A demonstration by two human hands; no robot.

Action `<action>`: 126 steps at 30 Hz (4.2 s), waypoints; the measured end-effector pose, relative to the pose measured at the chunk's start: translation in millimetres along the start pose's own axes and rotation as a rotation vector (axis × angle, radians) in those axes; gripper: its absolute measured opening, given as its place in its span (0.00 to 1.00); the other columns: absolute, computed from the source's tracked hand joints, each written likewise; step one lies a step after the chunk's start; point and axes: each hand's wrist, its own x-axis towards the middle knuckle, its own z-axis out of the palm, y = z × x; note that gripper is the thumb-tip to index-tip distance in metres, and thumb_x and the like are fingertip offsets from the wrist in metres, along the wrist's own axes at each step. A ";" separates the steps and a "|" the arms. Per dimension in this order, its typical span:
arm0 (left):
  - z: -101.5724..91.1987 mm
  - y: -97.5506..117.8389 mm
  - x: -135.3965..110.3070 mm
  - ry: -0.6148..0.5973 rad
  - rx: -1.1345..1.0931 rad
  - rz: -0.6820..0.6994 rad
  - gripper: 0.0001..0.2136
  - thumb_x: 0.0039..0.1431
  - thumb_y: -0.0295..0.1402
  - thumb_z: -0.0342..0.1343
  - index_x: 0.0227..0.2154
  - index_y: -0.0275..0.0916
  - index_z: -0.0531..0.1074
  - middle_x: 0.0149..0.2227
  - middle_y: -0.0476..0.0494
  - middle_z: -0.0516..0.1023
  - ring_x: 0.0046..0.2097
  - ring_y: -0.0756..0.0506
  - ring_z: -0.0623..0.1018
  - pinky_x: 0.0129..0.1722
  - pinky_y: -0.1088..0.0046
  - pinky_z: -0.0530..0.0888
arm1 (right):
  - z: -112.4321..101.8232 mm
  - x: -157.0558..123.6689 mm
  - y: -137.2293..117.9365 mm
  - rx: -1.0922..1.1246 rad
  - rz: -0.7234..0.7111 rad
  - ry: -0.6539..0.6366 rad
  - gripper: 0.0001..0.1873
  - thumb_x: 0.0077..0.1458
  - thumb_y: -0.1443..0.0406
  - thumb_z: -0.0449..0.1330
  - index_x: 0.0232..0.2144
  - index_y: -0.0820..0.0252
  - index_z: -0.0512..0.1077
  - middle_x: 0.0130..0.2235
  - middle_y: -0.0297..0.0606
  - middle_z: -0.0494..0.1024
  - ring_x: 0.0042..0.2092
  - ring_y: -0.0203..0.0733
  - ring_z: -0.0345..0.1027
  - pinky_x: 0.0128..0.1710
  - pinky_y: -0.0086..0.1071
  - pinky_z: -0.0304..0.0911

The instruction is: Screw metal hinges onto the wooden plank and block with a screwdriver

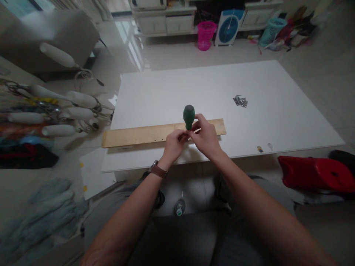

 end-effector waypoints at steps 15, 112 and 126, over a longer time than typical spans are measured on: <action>-1.1 -0.5 0.0 -0.017 -0.026 0.006 0.03 0.64 0.26 0.61 0.36 0.39 0.79 0.38 0.43 0.84 0.39 0.44 0.81 0.43 0.66 0.78 | 3.8 2.4 3.4 0.014 -0.007 0.026 0.16 0.55 0.69 0.66 0.44 0.51 0.68 0.32 0.31 0.78 0.36 0.45 0.77 0.36 0.38 0.73; -7.0 0.5 5.4 -0.128 -0.029 0.052 0.08 0.61 0.21 0.59 0.37 0.38 0.81 0.40 0.42 0.85 0.42 0.44 0.83 0.46 0.65 0.79 | 0.0 -2.1 -2.8 0.120 -0.037 0.091 0.16 0.56 0.71 0.60 0.46 0.52 0.70 0.36 0.33 0.83 0.38 0.43 0.80 0.38 0.37 0.72; -7.2 2.9 4.6 -0.132 -0.083 -0.021 0.07 0.59 0.22 0.60 0.38 0.36 0.79 0.41 0.41 0.86 0.41 0.45 0.84 0.46 0.66 0.81 | 4.2 -0.2 0.2 0.141 -0.089 0.139 0.17 0.56 0.72 0.60 0.47 0.52 0.68 0.33 0.32 0.79 0.35 0.43 0.77 0.37 0.39 0.72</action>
